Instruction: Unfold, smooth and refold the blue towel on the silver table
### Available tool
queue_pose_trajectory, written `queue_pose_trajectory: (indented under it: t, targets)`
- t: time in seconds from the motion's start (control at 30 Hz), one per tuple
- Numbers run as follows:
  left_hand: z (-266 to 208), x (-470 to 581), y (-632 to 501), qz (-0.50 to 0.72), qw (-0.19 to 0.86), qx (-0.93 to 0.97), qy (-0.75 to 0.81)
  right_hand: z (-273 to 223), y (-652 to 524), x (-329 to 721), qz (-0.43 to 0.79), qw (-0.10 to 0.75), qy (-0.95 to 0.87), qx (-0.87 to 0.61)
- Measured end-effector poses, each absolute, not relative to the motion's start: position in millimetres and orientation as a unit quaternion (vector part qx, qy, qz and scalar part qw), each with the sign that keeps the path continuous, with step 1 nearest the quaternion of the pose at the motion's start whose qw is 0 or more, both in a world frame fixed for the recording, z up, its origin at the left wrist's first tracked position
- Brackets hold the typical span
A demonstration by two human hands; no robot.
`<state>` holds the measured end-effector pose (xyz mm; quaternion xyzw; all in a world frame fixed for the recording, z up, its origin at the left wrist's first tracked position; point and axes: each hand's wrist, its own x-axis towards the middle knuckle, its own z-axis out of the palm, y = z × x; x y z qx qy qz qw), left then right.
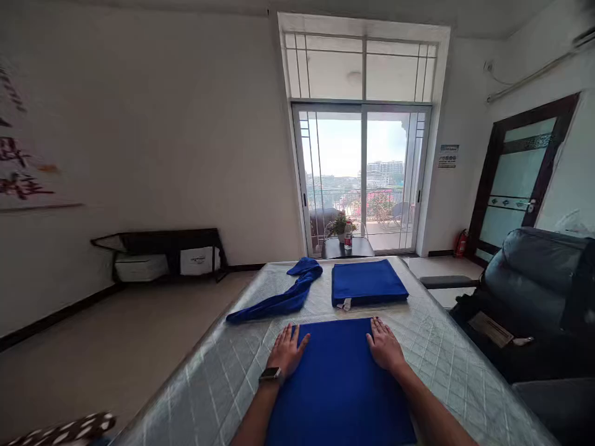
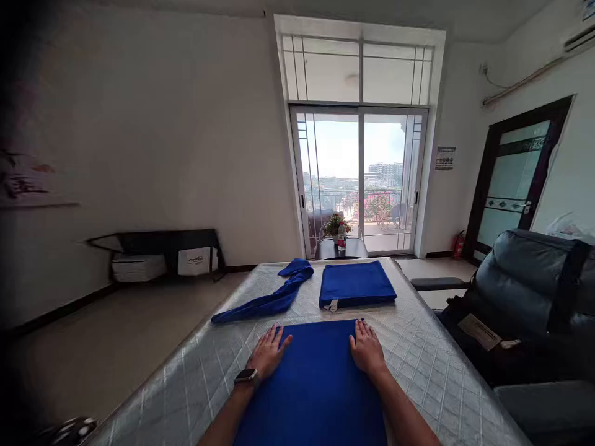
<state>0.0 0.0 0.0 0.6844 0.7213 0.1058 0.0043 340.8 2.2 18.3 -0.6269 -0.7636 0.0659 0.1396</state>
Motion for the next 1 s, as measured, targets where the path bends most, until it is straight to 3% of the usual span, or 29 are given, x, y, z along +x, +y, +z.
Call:
queue_pose_trajectory:
  t: [0.57,1.0]
  targets:
    - [19,8,-11,0.083,0.007,0.683,0.725,31,4,334,-0.001,0.106,-0.785,-0.610]
    - [19,7,-11,0.095,0.020,0.678,0.729,22,11,327,0.036,0.134,-0.760,-0.635]
